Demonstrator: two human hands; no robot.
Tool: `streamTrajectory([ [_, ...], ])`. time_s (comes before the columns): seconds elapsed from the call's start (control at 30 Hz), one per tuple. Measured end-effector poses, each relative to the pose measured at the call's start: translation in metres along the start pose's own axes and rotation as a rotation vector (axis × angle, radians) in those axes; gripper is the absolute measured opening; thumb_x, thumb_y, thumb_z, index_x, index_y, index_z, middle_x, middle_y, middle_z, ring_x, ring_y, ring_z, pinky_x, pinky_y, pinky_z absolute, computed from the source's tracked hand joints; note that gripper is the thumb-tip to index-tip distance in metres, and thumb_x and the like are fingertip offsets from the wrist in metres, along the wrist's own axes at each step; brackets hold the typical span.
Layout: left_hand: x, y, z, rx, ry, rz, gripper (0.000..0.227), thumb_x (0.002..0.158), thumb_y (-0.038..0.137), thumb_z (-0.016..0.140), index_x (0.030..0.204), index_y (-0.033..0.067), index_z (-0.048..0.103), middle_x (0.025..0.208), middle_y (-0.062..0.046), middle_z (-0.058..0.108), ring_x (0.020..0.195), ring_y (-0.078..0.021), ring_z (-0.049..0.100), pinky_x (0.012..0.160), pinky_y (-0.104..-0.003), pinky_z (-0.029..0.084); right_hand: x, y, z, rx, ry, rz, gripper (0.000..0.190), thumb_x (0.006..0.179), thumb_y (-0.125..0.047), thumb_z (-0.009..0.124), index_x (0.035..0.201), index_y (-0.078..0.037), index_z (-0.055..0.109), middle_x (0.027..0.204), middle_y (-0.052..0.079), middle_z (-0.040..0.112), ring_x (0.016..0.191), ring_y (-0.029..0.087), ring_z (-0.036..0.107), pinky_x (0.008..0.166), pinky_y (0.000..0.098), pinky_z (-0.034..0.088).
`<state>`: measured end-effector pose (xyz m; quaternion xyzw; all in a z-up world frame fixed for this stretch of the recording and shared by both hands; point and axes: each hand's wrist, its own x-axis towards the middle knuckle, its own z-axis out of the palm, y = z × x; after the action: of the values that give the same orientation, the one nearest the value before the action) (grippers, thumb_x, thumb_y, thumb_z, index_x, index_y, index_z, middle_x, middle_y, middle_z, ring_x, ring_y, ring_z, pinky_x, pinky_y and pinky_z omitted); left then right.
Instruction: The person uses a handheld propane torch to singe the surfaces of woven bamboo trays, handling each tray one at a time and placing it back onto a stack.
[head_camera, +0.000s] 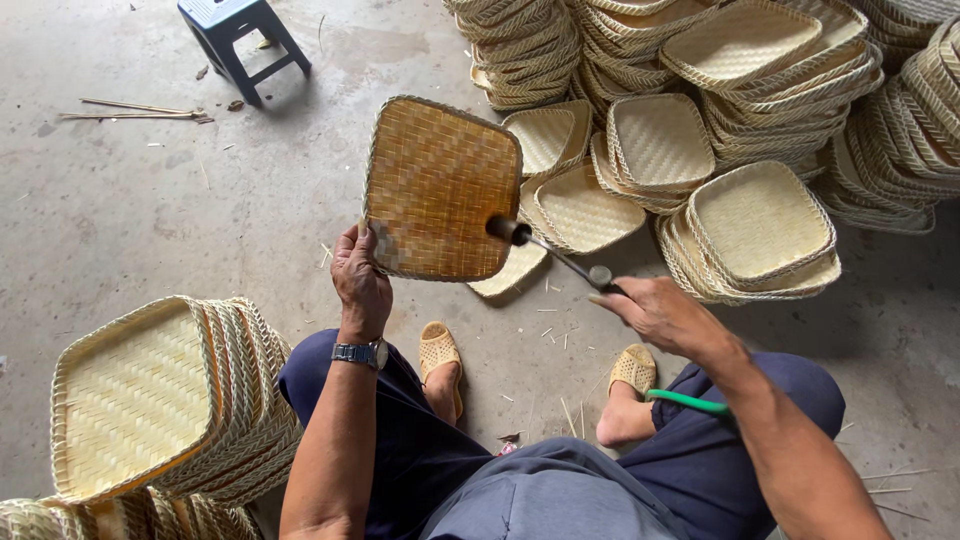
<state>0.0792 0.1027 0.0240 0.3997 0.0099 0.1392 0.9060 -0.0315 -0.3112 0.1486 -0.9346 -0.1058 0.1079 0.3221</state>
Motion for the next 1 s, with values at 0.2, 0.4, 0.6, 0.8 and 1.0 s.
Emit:
streamTrajectory([
  [0.2, -0.006, -0.008, 0.005, -0.017, 0.009, -0.032, 0.025, 0.105, 0.013, 0.058, 0.124, -0.0034, 0.059, 0.114, -0.011, 0.07, 0.102, -0.0161, 0.068, 0.092, -0.03, 0.057, 0.0, 0.0, 0.017, 0.161, -0.14, -0.139, 0.033, 0.099, -0.037, 0.05, 0.103, -0.013, 0.072, 0.061, -0.001, 0.065, 0.05, 0.011, 0.06, 0.045, 0.0341, 0.048],
  [0.4, 0.0, 0.017, -0.004, 0.077, -0.072, -0.014, 0.024, 0.107, 0.015, 0.06, 0.123, -0.0032, 0.062, 0.112, -0.007, 0.07, 0.101, -0.0125, 0.066, 0.091, -0.027, 0.055, -0.013, 0.009, -0.016, 0.171, -0.131, 0.448, 0.048, 0.101, -0.044, 0.062, 0.089, 0.001, 0.074, 0.06, 0.008, 0.061, 0.044, 0.017, 0.053, 0.039, 0.0336, 0.042],
  [0.6, 0.002, 0.009, 0.012, 0.188, -0.102, -0.083, 0.028, 0.106, 0.017, 0.062, 0.124, -0.0044, 0.065, 0.111, -0.006, 0.071, 0.1, -0.0098, 0.064, 0.089, -0.024, 0.052, 0.013, -0.013, -0.032, 0.333, 0.073, 0.175, 0.039, 0.098, -0.039, 0.061, 0.084, -0.004, 0.068, 0.059, 0.006, 0.061, 0.041, 0.012, 0.056, 0.035, 0.0301, 0.044],
  [0.8, -0.001, 0.014, 0.014, 0.322, -0.098, -0.092, 0.028, 0.104, 0.019, 0.061, 0.121, -0.0029, 0.067, 0.106, -0.004, 0.073, 0.092, -0.0087, 0.065, 0.082, -0.023, 0.053, 0.002, -0.01, -0.044, 0.496, 0.013, 0.178, 0.03, 0.094, -0.037, 0.057, 0.088, -0.011, 0.07, 0.058, -0.001, 0.061, 0.039, 0.01, 0.052, 0.031, 0.0278, 0.041],
  [1.0, 0.021, 0.055, 0.005, 0.522, -0.185, 0.061, 0.027, 0.107, 0.02, 0.064, 0.121, -0.0028, 0.069, 0.105, -0.001, 0.071, 0.094, -0.0056, 0.062, 0.085, -0.02, 0.05, -0.02, 0.037, -0.044, 0.496, -0.108, 0.551, 0.053, 0.098, -0.047, 0.06, 0.074, 0.0, 0.062, 0.054, 0.003, 0.054, 0.041, 0.011, 0.048, 0.033, 0.0283, 0.04],
])
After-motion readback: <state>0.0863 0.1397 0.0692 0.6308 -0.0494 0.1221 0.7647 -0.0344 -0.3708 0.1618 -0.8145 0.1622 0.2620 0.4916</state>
